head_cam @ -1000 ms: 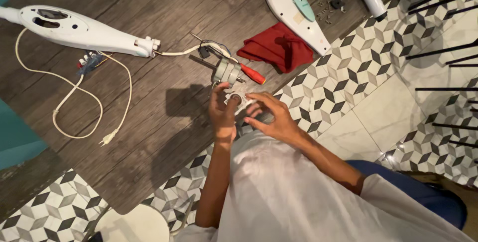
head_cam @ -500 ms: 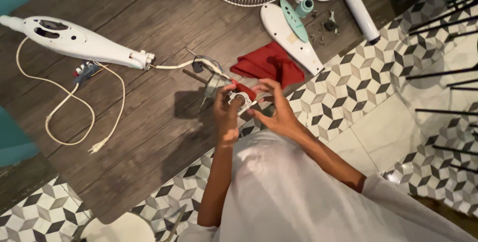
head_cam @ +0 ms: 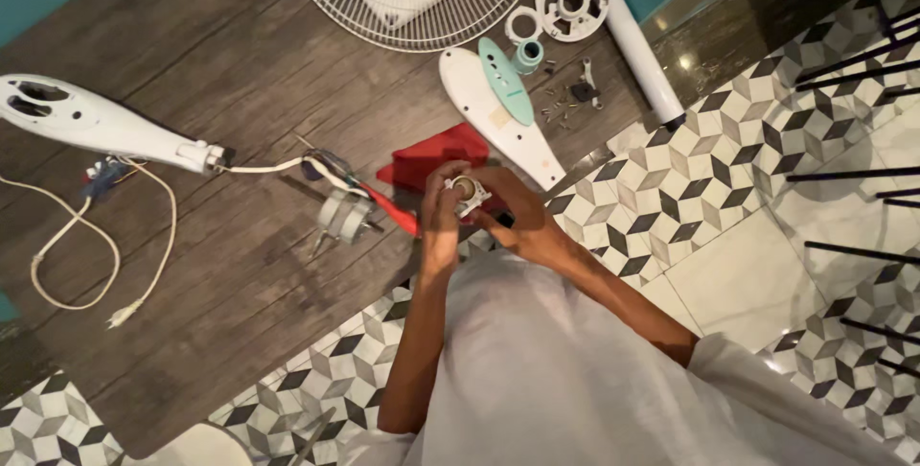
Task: The person cleans small fan components with a red cloth, then inserts a yellow ring into a white plastic housing. They place a black circular part into the housing and use a screwdriver to tighten a screw, assembling the fan parts on a wooden table.
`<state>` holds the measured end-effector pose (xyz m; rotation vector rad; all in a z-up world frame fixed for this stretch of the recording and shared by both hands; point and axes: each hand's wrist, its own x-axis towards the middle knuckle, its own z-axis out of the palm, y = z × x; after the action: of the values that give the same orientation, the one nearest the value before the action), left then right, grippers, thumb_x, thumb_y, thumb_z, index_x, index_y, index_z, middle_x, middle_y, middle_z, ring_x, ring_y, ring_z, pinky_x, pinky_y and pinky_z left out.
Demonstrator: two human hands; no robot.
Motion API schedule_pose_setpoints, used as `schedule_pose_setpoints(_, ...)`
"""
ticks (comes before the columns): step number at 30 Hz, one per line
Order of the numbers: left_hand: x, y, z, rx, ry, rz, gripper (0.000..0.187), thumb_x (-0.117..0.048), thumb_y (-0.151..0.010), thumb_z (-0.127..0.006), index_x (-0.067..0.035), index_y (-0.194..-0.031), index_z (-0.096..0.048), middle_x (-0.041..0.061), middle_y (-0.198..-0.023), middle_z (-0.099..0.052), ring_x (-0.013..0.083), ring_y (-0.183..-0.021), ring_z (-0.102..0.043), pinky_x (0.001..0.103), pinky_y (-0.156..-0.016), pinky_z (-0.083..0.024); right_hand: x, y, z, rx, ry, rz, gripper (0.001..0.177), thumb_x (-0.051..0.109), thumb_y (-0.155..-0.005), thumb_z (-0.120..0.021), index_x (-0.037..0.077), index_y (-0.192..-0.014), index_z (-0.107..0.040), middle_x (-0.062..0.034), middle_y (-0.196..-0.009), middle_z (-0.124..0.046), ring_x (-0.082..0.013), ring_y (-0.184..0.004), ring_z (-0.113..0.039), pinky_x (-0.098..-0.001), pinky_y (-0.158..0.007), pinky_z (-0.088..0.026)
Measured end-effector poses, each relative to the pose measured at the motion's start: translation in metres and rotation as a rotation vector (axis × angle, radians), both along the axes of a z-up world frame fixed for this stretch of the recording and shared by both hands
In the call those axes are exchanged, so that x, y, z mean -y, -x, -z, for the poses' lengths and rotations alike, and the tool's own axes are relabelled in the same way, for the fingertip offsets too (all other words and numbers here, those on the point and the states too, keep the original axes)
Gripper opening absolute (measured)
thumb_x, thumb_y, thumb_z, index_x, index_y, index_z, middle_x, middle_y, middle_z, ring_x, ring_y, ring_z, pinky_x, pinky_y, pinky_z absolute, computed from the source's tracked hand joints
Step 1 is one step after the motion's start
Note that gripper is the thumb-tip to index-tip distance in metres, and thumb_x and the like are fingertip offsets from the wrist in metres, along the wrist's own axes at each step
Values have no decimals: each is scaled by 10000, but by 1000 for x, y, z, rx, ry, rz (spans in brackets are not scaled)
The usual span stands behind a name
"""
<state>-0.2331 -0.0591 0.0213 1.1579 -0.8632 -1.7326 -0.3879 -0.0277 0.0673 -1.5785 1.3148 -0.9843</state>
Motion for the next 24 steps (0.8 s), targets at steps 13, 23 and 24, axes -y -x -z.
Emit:
schedule_pose_setpoints(13,0,91,37,-67,4,54,391,-155,-980,-509,-31,-1347,-566,91,-1207,-629,182,-1107,-614,293,-947,-504,22,116,35,-26,69,-186,434,118,-924,-768,107,-1336,-633,-124,-1306,-641,-282,-1098,-695,-356,-884,-608)
schedule_pose_setpoints(23,-11,94,21,-114,34,119,591,-73,-918,-747,-47,-1440,-470,79,-1310,-610,172,-1228,-592,324,-1040,-490,31,138,40,-29,187,-178,532,82,-876,-804,88,-1375,-620,-129,-1319,-684,-299,-1192,-678,-391,-985,-556)
schedule_pose_setpoints(24,-11,95,22,-90,54,120,583,-50,-915,-757,-35,-1431,-486,85,-1321,-614,178,-1240,-597,325,-1052,-495,32,141,42,-30,118,-181,557,88,-862,-815,90,-1383,-617,-124,-1298,-690,-275,-1144,-687,-379,-959,-562)
